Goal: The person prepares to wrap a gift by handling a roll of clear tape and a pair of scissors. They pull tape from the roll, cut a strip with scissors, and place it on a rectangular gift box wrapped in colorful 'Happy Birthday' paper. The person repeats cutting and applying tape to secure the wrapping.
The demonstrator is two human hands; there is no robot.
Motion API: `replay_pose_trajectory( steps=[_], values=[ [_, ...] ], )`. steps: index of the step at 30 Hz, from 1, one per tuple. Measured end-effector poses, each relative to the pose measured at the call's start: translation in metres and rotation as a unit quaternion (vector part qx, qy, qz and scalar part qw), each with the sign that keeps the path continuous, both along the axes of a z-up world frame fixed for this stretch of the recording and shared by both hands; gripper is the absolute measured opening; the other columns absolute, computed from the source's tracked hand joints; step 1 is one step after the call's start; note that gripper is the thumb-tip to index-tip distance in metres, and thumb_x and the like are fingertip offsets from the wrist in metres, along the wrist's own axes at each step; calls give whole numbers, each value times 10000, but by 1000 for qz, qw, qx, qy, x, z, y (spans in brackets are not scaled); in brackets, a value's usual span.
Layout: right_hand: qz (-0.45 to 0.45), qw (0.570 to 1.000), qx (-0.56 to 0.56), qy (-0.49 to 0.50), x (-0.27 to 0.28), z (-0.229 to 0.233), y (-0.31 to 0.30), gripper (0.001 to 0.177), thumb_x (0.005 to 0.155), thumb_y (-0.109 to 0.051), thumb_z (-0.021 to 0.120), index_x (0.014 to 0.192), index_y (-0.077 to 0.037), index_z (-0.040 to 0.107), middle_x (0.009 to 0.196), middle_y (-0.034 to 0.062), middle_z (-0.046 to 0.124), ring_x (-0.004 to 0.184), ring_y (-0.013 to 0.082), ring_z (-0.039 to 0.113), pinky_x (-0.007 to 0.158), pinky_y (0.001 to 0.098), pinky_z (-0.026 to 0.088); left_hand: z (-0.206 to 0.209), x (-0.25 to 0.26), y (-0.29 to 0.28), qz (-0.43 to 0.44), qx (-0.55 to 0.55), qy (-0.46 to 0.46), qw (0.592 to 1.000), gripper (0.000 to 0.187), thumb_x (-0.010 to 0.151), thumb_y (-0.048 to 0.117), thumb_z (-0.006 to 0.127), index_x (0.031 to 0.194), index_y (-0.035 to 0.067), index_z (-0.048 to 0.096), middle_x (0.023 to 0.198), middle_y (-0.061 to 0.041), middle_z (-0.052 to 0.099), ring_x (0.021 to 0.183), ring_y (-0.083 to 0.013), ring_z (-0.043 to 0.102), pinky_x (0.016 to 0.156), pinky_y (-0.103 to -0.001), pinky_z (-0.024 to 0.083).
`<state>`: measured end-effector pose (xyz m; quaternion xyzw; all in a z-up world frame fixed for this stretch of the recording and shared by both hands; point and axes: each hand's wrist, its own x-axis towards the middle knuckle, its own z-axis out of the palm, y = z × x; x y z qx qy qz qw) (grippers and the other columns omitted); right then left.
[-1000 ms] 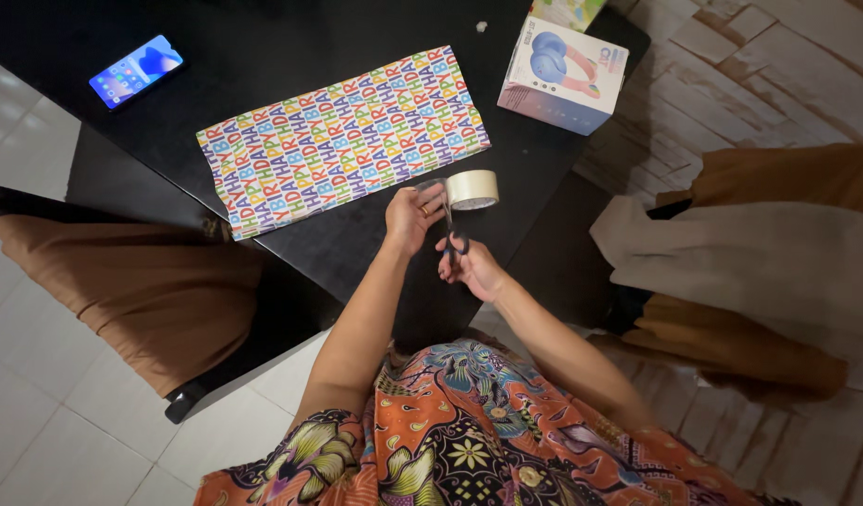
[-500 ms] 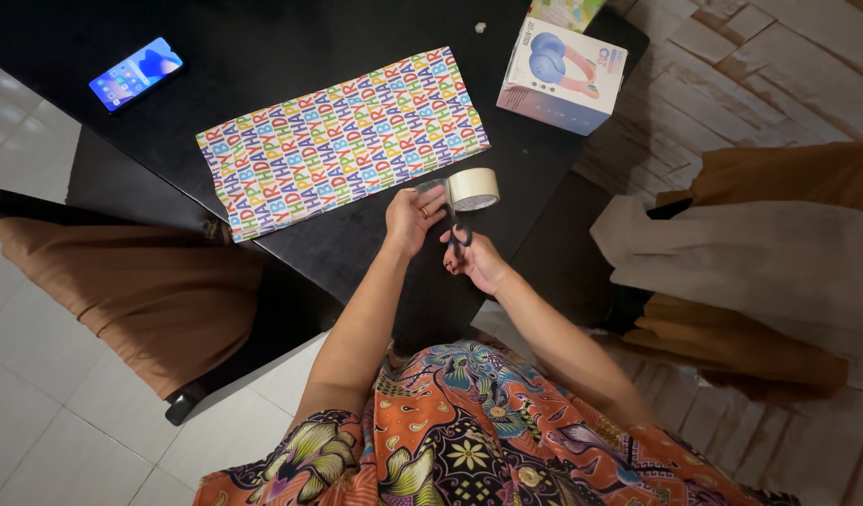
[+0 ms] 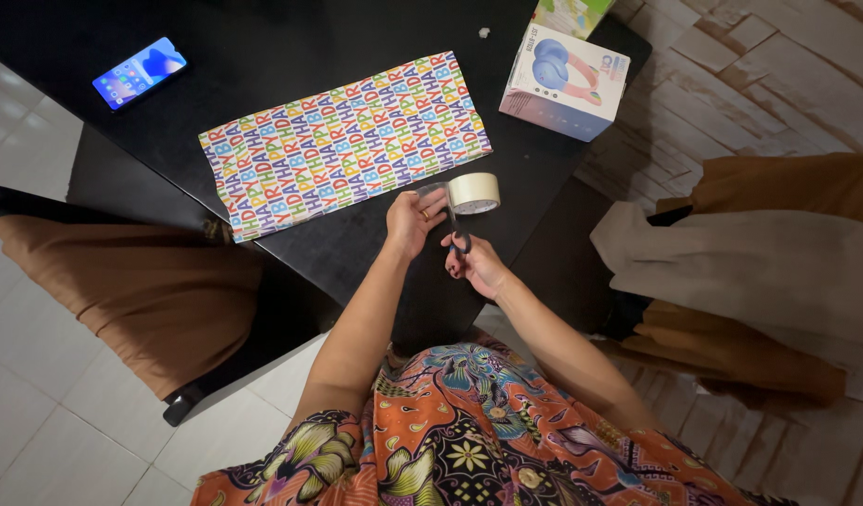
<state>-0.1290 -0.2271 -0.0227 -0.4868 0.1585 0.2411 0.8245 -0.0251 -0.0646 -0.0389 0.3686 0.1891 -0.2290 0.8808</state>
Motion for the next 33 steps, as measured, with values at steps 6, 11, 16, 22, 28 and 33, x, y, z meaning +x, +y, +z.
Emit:
replay_pose_trajectory(
  steps=[6, 11, 16, 22, 28, 33],
  values=[
    [0, 1000, 9, -9, -1, 0, -1, 326, 995, -350, 636, 1097, -40, 626, 661, 39, 577, 654, 158, 571, 595, 300, 428, -2, 1, 0, 0, -17, 4, 1000, 235, 967, 182, 340, 1088, 26, 466, 1254, -281, 666, 1211, -405, 639, 1062, -584, 454],
    [2, 1000, 10, -15, -1, -2, -1, 325, 1004, -348, 637, 1106, -39, 627, 664, 37, 572, 655, 156, 568, 596, 298, 428, -4, 0, -1, -1, -12, 3, 1000, 249, 966, 176, 344, 1091, 20, 492, 1242, -282, 674, 1220, -410, 641, 1060, -582, 461],
    [3, 1000, 12, -14, -1, -2, -1, 320, 1010, -340, 639, 1116, -38, 626, 667, 32, 568, 657, 152, 561, 597, 296, 424, -7, 0, -1, 2, -24, 8, 1000, 193, 966, 180, 355, 1041, 40, 464, 1234, -288, 677, 1215, -421, 638, 1052, -584, 458],
    [5, 1000, 7, -5, 4, -1, -4, 318, 1006, -337, 603, 1131, -47, 629, 674, 39, 583, 670, 153, 585, 599, 295, 444, -8, 0, -2, -6, -28, 3, 1000, 158, 961, 176, 352, 1018, 53, 435, 1239, -306, 681, 1205, -416, 633, 1057, -576, 455],
    [11, 1000, -6, -9, 7, -6, -3, 321, 1024, -337, 618, 1139, -37, 631, 688, 28, 571, 663, 139, 568, 605, 289, 442, -5, -3, -1, -11, -17, 2, 1000, 166, 953, 168, 348, 1019, 47, 439, 1253, -300, 676, 1208, -398, 641, 1064, -562, 447],
    [14, 1000, -5, -3, 6, 3, 0, 344, 1002, -373, 622, 1138, -57, 623, 693, 26, 586, 675, 146, 595, 604, 292, 456, -6, -3, -1, 2, -21, 12, 1000, 205, 960, 189, 350, 1044, 33, 452, 1231, -303, 681, 1185, -412, 648, 1041, -569, 466]
  ],
)
